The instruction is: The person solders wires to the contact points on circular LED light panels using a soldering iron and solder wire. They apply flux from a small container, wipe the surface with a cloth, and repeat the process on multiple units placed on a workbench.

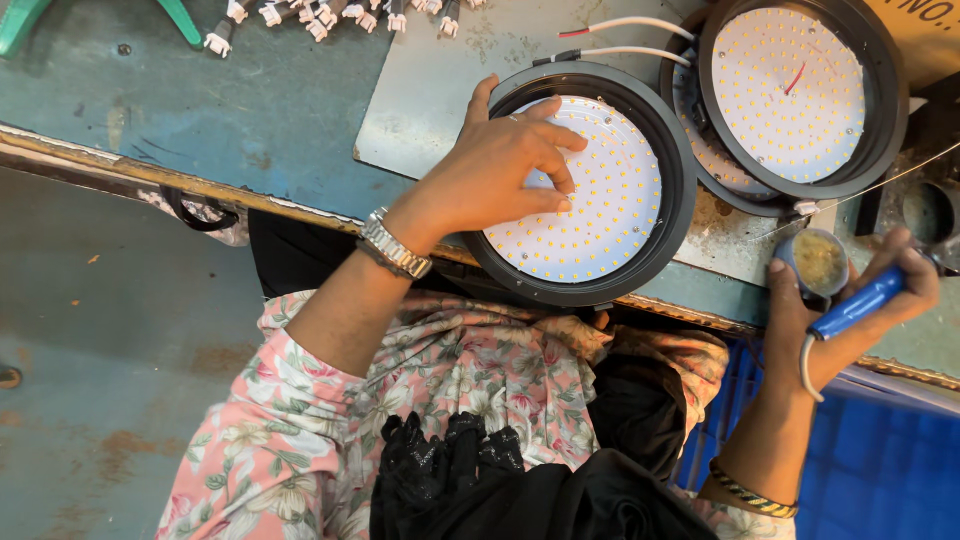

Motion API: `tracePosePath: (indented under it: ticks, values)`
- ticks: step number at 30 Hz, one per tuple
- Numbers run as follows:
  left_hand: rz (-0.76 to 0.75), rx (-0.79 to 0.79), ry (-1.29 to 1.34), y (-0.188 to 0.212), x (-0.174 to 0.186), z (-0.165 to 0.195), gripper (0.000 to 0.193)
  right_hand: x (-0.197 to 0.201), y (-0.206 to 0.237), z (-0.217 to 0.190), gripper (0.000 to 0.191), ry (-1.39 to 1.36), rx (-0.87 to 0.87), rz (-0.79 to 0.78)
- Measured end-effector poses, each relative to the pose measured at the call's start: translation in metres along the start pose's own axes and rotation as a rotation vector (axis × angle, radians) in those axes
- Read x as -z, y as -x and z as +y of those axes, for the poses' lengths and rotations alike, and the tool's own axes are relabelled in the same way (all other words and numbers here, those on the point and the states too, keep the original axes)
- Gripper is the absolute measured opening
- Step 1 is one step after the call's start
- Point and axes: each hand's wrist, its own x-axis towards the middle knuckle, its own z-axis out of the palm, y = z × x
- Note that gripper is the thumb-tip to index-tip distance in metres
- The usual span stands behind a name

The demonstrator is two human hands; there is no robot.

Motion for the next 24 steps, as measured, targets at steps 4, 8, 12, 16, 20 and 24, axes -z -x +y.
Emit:
tracePosePath:
  ticks: [4,8,12,16,20,24]
  values:
    - [0.01,-0.002,0.006,0.003,0.002,-0.005,0.006,0.0,0.009,-0.024,0.087,0.002,0.053,0.063]
    - [0.014,-0.031,-0.027,0.001,0.001,-0.008,0.003,0.002,0.015,-0.058,0.094,-0.011,0.059,0.073]
    - [0.018,-0.005,-0.005,0.0,-0.001,-0.007,0.006,-0.008,0.005,-0.095,0.094,-0.196,0.036,-0.031]
    - [0.063,-0.009,-0.04,0.0,0.003,-0.004,0.004,-0.035,-0.019,-0.123,0.097,-0.225,0.092,-0.15]
    - [0.067,-0.008,-0.085,-0.003,0.009,0.0,0.008,-0.072,-0.043,-0.132,0.099,-0.251,0.086,-0.265]
    - [0.083,-0.018,-0.11,-0.003,0.012,-0.002,0.012,-0.094,-0.049,-0.138,0.097,-0.181,0.075,-0.385]
